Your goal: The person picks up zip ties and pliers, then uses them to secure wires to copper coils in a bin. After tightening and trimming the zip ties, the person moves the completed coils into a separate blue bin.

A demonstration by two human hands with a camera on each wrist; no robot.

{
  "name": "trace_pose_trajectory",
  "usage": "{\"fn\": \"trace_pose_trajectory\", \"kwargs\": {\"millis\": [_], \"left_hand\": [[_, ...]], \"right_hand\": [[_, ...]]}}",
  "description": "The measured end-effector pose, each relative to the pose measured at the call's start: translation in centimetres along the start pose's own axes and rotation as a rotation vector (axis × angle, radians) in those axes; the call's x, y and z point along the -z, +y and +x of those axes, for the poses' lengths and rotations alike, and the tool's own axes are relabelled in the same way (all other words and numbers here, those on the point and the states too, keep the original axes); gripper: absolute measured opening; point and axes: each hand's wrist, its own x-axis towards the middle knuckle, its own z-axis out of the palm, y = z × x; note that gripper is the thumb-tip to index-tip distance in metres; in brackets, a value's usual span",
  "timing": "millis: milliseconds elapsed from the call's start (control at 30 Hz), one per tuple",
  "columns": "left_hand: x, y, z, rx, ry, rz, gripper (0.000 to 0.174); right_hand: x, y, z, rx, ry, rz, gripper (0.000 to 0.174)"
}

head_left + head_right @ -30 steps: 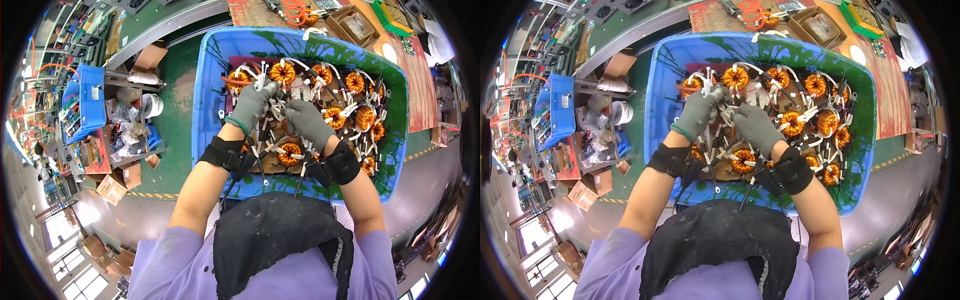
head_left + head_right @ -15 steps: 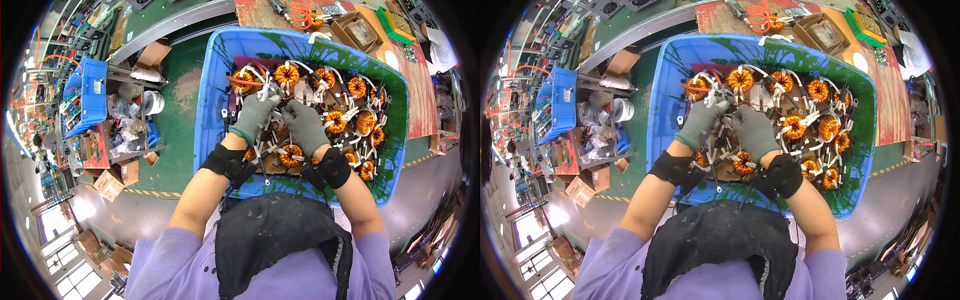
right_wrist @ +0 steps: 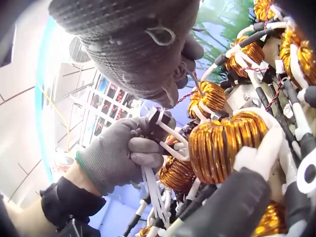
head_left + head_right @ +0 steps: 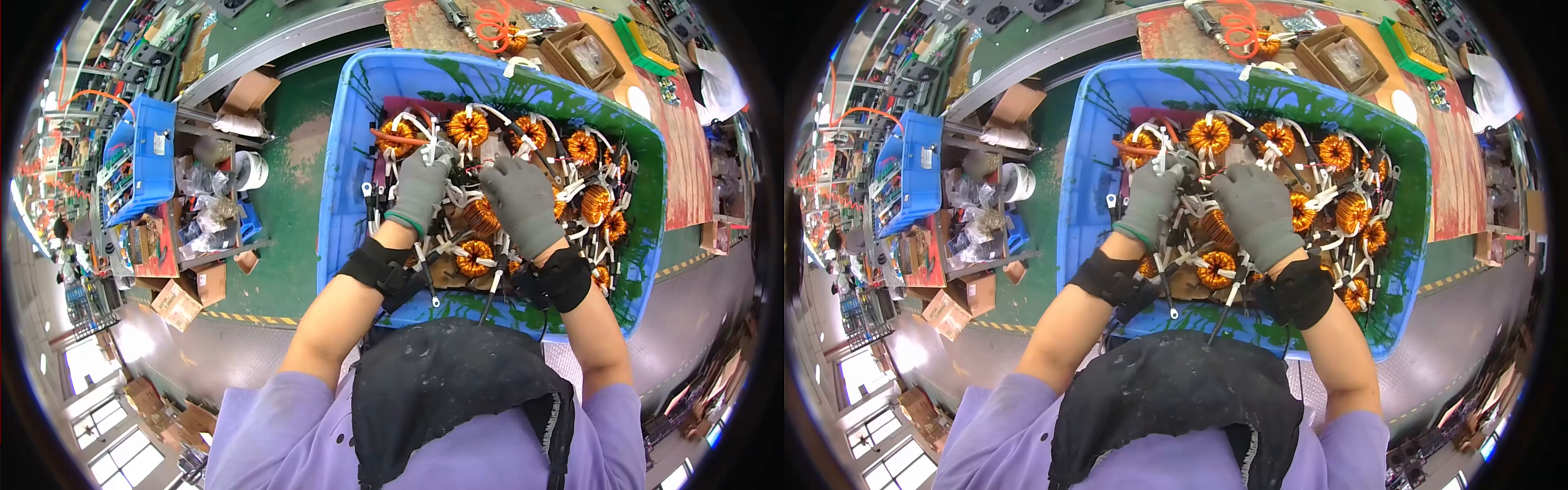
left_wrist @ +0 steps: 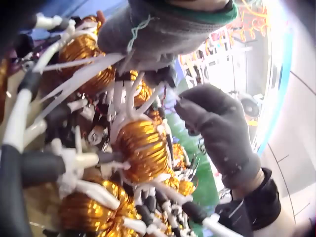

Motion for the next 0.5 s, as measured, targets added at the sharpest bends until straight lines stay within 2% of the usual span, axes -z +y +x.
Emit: {"fn": "trace_pose_trajectory", "kwargs": {"millis": [33, 67, 100, 133, 167, 200, 233, 267, 367, 500], "left_hand": [[0.2, 1.8, -0.7, 0.0, -0.003, 0.001, 0.021], [0.3, 3.6, -1.5, 0.091, -0.156, -0.034, 0.017], [0.7, 4.6, -1.8, 0.182, -0.309, -0.069, 0.017], [1.1, 4.8, -1.7, 0.206, -0.395, -0.072, 0.021], [1.6, 4.6, -1.3, 0.206, -0.395, -0.07, 0.021], [1.9, 4.6, -1.0, 0.249, -0.461, -0.074, 0.021], [2.1, 4.6, -0.8, 0.293, -0.53, -0.079, 0.021], [2.1, 4.5, -1.1, 0.28, -0.511, -0.075, 0.018], [2.4, 3.7, -0.8, 0.277, -0.472, -0.06, 0.016], [2.6, 3.2, -0.6, 0.281, -0.475, -0.048, 0.016]], "right_hand": [[0.3, 0.1, 0.0, -0.042, 0.09, 0.093, 0.008], [0.8, 0.0, 0.0, -0.139, 0.098, 0.274, 0.009], [0.4, -0.1, 0.1, -0.141, 0.099, 0.274, 0.009], [-0.3, -0.1, 0.2, -0.285, 0.157, 0.707, 0.011], [-0.9, -0.1, 0.3, -0.428, 0.214, 1.141, 0.013], [-1.2, 0.1, 0.5, -0.428, 0.216, 1.142, 0.013], [-1.4, 0.3, 0.6, -0.482, 0.158, 1.309, 0.015], [-1.5, 0.4, 0.6, -0.534, 0.095, 1.475, 0.017], [-0.8, -0.1, 1.1, -0.539, 0.04, 1.326, 0.017], [-1.5, 0.1, 1.1, -0.517, 0.074, 1.301, 0.022]]}}
